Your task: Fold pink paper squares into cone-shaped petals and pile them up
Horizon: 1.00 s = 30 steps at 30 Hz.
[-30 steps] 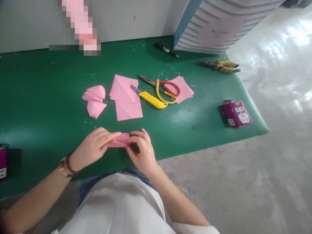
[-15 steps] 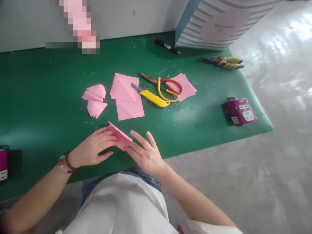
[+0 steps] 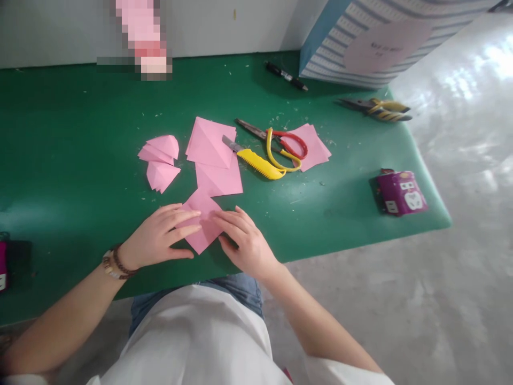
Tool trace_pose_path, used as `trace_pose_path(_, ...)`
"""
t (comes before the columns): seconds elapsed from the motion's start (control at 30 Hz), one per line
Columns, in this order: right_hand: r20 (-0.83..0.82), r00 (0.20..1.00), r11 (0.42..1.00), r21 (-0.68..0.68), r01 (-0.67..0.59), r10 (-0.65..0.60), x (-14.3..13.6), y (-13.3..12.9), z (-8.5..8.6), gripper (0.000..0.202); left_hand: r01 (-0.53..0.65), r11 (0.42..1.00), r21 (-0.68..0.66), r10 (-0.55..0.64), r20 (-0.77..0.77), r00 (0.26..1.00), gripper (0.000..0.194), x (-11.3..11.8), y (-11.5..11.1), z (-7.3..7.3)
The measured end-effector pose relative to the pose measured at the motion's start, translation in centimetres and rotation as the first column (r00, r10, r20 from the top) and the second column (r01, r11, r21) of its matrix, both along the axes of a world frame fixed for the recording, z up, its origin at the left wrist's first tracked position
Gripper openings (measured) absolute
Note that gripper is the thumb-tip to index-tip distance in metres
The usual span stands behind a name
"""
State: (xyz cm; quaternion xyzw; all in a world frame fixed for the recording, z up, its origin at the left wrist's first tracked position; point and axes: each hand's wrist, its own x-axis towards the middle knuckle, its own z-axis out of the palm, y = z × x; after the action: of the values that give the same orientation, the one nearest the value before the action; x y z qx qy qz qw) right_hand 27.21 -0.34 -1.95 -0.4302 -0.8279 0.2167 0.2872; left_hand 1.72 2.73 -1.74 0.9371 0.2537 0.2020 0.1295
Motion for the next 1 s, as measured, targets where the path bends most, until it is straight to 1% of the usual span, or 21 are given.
trace_pose_path(0.1, -0.074, 0.995, 0.995, -0.071, 0.067, -0.072, -0.5, -0.3, 0.1, 0.037, -0.018, 0.997, 0.079, 0.017, 0.013, 1.0, 0.03, 0.3, -0.3, 0.3)
trace_pose_path(0.17, -0.075, 0.992, 0.99, -0.113, 0.088, -0.097, -0.7, -0.3, 0.4, 0.033, -0.033, 0.996, 0.085, 0.03, 0.041, 0.999, 0.018, 0.4, -0.5, 0.4)
trace_pose_path(0.2, -0.052, 0.993, 0.989, -0.11, 0.096, -0.102, -0.8, -0.4, 0.6, 0.031, -0.045, 0.996, 0.078, 0.04, 0.058, 0.998, 0.012, 0.4, -0.6, 0.4)
trace_pose_path(0.27, 0.037, 0.994, 0.994, -0.026, 0.102, -0.101, -0.9, -0.5, 1.0, 0.03, -0.069, 0.996, 0.061, 0.063, 0.094, 0.994, 0.006, 0.4, -0.7, 0.4)
trace_pose_path(0.33, 0.135, 0.986, 0.989, 0.118, 0.086, -0.102, -1.1, -0.8, 1.1, 0.029, -0.088, 0.995, 0.052, 0.081, 0.123, 0.989, 0.009, 0.5, -0.9, 0.3)
trace_pose_path(0.4, 0.176, 0.979, 0.972, 0.229, 0.06, -0.102, -1.4, -1.1, 1.0, 0.02, -0.085, 0.995, 0.058, 0.077, 0.128, 0.989, 0.01, 0.6, -0.9, 0.3)
trace_pose_path(0.47, 0.167, 0.985, 0.962, 0.274, 0.001, -0.049, -1.6, -1.3, 0.6, 0.016, -0.062, 0.996, 0.07, 0.054, 0.106, 0.993, 0.009, 0.6, -0.9, 0.3)
trace_pose_path(0.53, 0.152, 0.988, 0.957, 0.284, -0.067, 0.024, -1.5, -1.4, 0.1, 0.016, -0.039, 0.997, 0.064, 0.034, 0.077, 0.996, 0.008, 0.6, -0.9, 0.4)
trace_pose_path(0.6, 0.152, 0.985, 0.954, 0.273, -0.122, 0.083, -1.4, -1.3, -0.2, 0.016, -0.015, 1.0, 0.024, 0.014, 0.053, 0.998, 0.012, 0.4, -0.8, 0.4)
trace_pose_path(0.67, 0.14, 0.987, 0.962, 0.247, -0.113, 0.08, -1.3, -1.1, -0.2, 0.017, -0.007, 1.0, -0.03, 0.009, 0.055, 0.998, 0.018, 0.2, -0.7, 0.4)
trace_pose_path(0.73, 0.11, 0.993, 0.98, 0.192, -0.059, 0.039, -1.4, -0.8, 0.0, 0.016, -0.04, 0.995, -0.091, 0.046, 0.073, 0.996, 0.024, 0.0, -0.6, 0.2)
trace_pose_path(0.83, 0.074, 0.995, 0.996, 0.067, 0.066, -0.071, -2.0, -0.3, 0.5, 0.011, -0.116, 0.98, -0.163, 0.129, 0.073, 0.989, 0.033, 0.0, -0.5, -0.1)
trace_pose_path(0.93, 0.077, 0.986, 0.988, -0.033, 0.151, -0.148, -2.7, 0.2, 0.6, 0.009, -0.124, 0.97, -0.209, 0.14, 0.064, 0.988, 0.028, 0.0, -0.5, -0.1)
trace_pose_path(1.0, 0.088, 0.982, 0.984, -0.045, 0.172, -0.168, -3.1, 0.2, 0.5, 0.009, -0.118, 0.965, -0.234, 0.138, 0.072, 0.988, 0.022, -0.1, -0.6, 0.0)
